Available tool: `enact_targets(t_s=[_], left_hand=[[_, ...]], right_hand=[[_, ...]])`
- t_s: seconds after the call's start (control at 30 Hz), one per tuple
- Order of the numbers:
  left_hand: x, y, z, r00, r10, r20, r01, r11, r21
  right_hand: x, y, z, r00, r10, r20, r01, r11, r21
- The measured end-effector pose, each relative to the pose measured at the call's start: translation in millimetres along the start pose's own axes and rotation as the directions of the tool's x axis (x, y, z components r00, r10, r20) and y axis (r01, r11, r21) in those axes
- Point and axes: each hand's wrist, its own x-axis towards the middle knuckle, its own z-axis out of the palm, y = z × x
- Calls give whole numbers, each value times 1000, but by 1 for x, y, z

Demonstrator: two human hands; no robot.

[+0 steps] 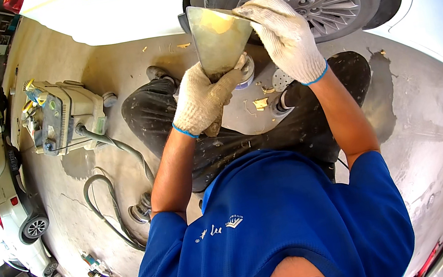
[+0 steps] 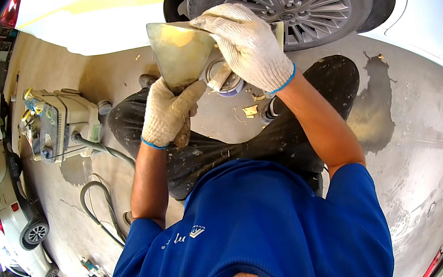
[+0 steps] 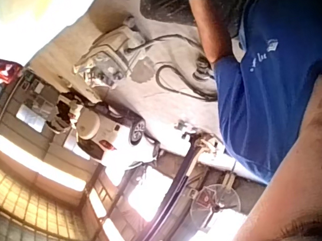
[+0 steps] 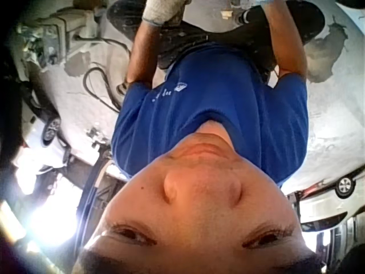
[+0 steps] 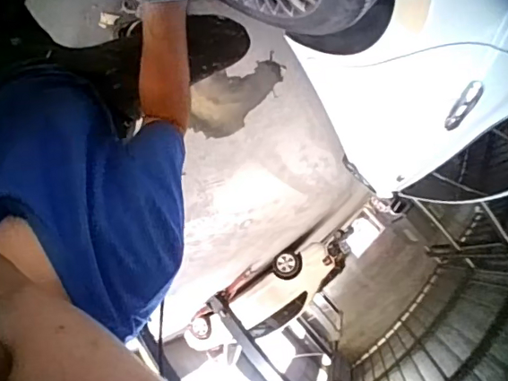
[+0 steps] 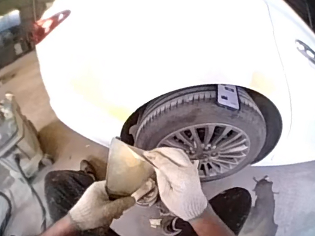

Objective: The person scoops body filler from a container using a spreader and applies it to the wheel arch area of a white car. They smooth the filler over the surface and then wipe the area with a cloth.

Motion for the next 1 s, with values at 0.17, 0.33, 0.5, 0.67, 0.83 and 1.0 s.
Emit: enact_targets(t_s=[0.17,0.33,0.5,0.67,0.83,1.0], left_hand=[[0,11,-2,999,21,-50,-23,999,-45],[10,-5,-6,991,62,-119,-67,997,-44],[3,7,-4,995,73,-62,-76,996,-52],[5,2,1,995,82,-51,-77,993,91],[7,-15,8,988,152,-35,-144,976,165],[10,-23,5,976,174,131,-203,946,251]], right_hand=[[-10,2,-7,967,246,-71,-251,964,-83],[-16,-16,-16,768,638,-55,-544,695,471],[-17,-10,-5,589,799,117,-575,313,756],[-15,-12,1,611,776,156,-571,295,766],[-13,-22,4,647,747,154,-603,378,703],[-13,-27,2,703,700,128,-580,460,672]])
